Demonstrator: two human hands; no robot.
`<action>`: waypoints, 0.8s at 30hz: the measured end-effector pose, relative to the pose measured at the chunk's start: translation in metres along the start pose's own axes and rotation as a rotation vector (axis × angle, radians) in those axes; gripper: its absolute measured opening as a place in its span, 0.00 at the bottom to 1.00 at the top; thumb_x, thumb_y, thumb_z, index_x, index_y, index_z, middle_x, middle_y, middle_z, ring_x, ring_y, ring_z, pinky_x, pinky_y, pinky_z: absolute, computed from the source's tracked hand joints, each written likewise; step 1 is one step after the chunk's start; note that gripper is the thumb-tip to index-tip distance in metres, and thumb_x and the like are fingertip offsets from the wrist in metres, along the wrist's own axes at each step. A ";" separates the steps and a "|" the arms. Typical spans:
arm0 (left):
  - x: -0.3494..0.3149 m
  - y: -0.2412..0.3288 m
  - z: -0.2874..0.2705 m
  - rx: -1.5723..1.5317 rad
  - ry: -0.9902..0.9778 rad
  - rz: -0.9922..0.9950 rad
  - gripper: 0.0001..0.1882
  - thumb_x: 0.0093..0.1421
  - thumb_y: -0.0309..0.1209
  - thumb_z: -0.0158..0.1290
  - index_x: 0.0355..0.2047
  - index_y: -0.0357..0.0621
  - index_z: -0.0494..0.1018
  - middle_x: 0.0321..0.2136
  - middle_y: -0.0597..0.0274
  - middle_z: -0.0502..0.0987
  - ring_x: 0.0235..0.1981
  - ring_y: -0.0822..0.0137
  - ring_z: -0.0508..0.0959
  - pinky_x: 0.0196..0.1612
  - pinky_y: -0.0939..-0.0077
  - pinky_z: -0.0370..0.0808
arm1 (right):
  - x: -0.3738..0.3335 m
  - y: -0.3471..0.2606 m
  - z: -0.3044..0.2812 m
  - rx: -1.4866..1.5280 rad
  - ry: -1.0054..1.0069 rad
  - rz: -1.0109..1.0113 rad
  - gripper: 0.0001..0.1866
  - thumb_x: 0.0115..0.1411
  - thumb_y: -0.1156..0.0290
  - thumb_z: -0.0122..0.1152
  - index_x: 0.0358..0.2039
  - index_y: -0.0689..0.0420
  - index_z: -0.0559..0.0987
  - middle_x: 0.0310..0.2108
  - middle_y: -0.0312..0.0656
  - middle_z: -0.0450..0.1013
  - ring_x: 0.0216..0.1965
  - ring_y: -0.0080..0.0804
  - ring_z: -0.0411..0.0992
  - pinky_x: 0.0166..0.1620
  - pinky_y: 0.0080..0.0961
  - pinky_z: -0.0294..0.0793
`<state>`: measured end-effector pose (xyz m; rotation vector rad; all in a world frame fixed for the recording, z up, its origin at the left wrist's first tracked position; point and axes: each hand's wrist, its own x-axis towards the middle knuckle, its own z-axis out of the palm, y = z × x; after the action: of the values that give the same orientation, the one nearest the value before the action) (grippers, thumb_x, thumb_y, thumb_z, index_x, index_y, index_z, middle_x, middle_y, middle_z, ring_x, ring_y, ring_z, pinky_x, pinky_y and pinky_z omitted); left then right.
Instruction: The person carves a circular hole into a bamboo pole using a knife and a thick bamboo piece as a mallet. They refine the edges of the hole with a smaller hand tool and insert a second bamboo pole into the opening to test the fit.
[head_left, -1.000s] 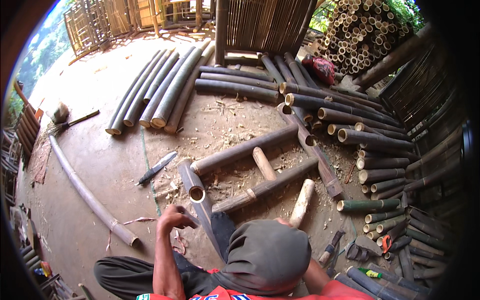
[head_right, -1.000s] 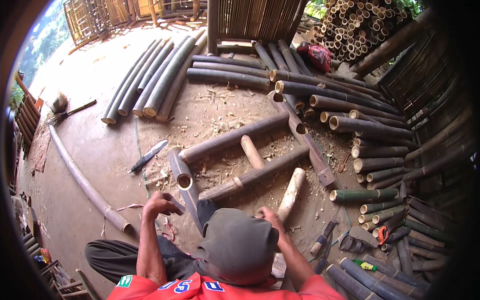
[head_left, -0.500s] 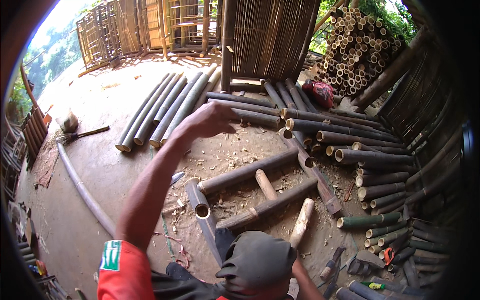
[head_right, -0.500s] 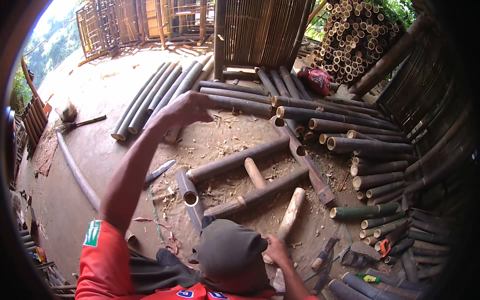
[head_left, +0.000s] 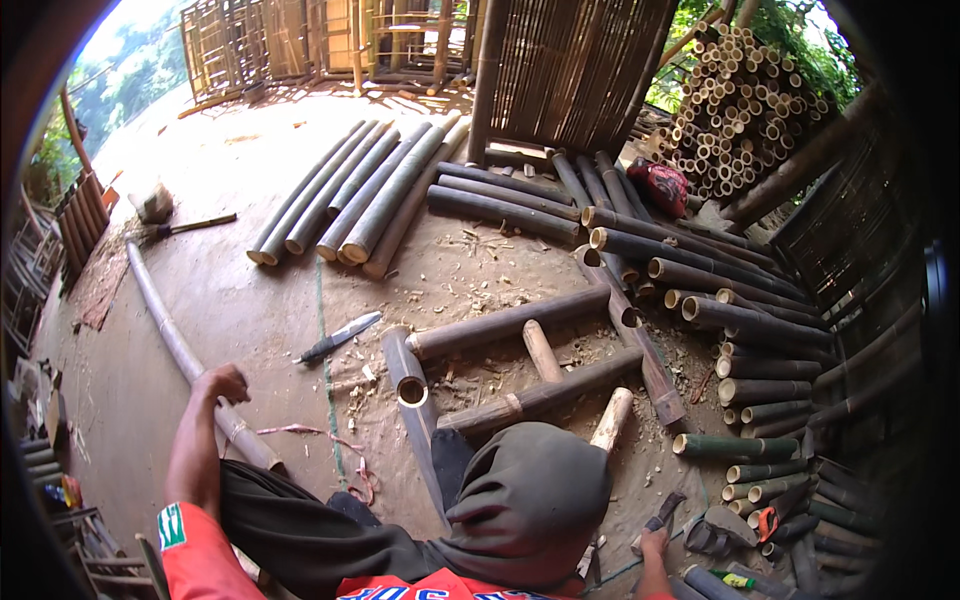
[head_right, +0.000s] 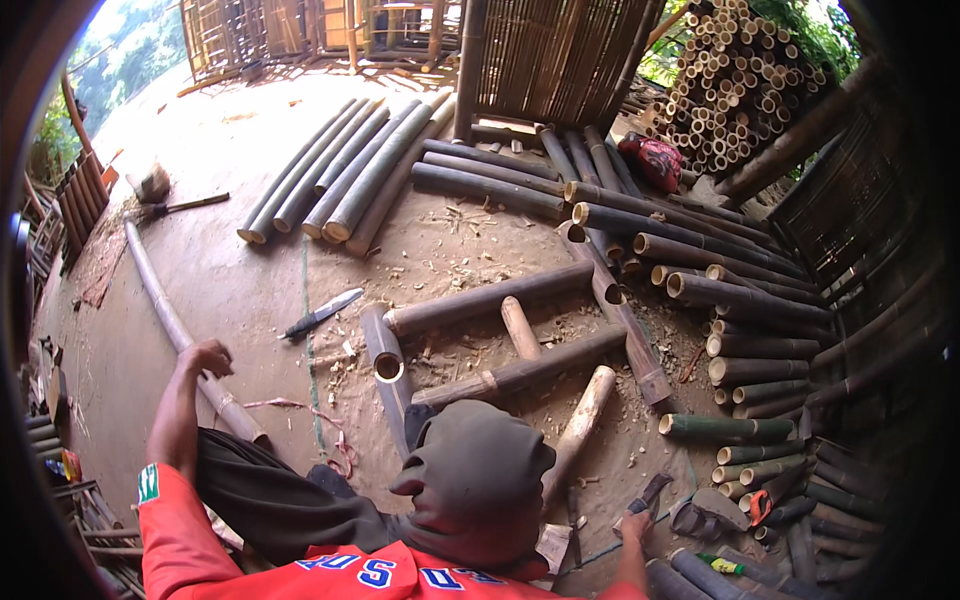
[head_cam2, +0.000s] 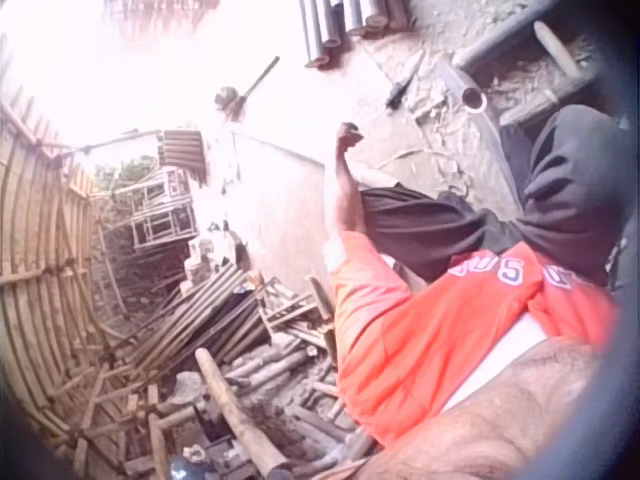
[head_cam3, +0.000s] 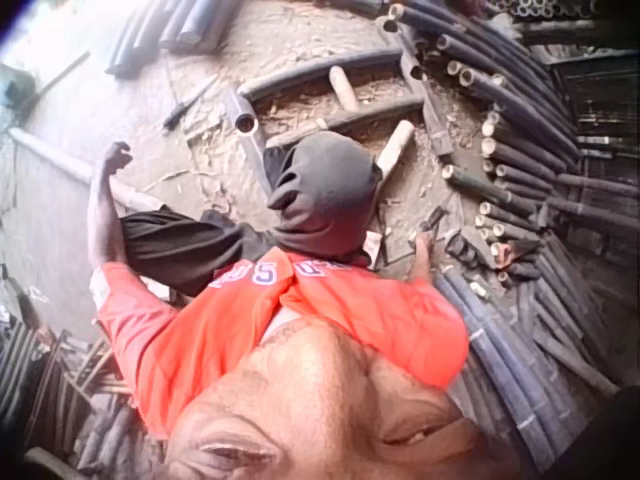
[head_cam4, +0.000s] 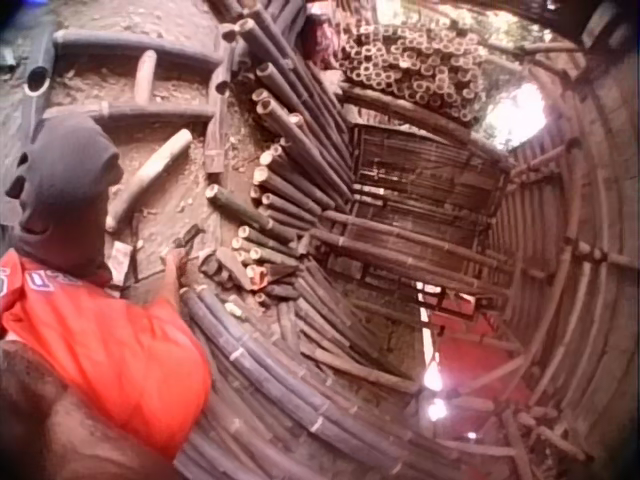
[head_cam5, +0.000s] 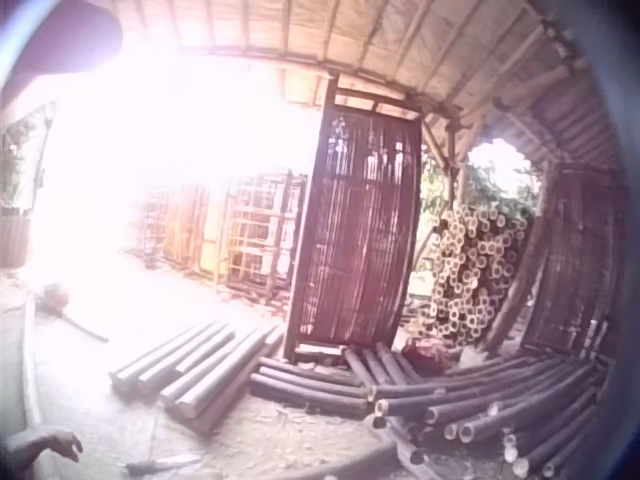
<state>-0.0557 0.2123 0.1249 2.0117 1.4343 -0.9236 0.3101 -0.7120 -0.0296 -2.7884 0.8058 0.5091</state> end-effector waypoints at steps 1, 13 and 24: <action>-0.002 -0.021 0.001 -0.066 -0.030 -0.080 0.16 0.59 0.35 0.66 0.47 0.46 0.85 0.37 0.58 0.88 0.37 0.60 0.88 0.36 0.55 0.86 | 0.016 0.010 0.004 -0.041 0.030 -0.023 0.40 0.57 0.58 0.73 0.65 0.66 0.72 0.63 0.64 0.72 0.65 0.63 0.71 0.69 0.49 0.69; -0.062 -0.094 0.010 -0.508 0.270 -0.023 0.18 0.61 0.33 0.65 0.50 0.39 0.82 0.34 0.57 0.87 0.33 0.62 0.88 0.32 0.58 0.85 | 0.029 -0.050 0.005 1.322 -0.192 0.001 0.22 0.57 0.49 0.58 0.46 0.50 0.77 0.37 0.40 0.77 0.39 0.39 0.77 0.37 0.42 0.77; -0.049 -0.030 -0.019 -0.429 0.472 0.557 0.20 0.60 0.32 0.65 0.53 0.41 0.81 0.27 0.66 0.82 0.28 0.74 0.81 0.26 0.76 0.75 | -0.133 -0.322 -0.023 1.127 -1.008 -0.493 0.22 0.73 0.49 0.51 0.46 0.56 0.78 0.30 0.44 0.77 0.32 0.39 0.79 0.35 0.40 0.81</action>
<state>-0.0898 0.2054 0.1740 2.1771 1.0566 0.0952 0.3874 -0.3864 0.0706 -1.3170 0.0557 0.8610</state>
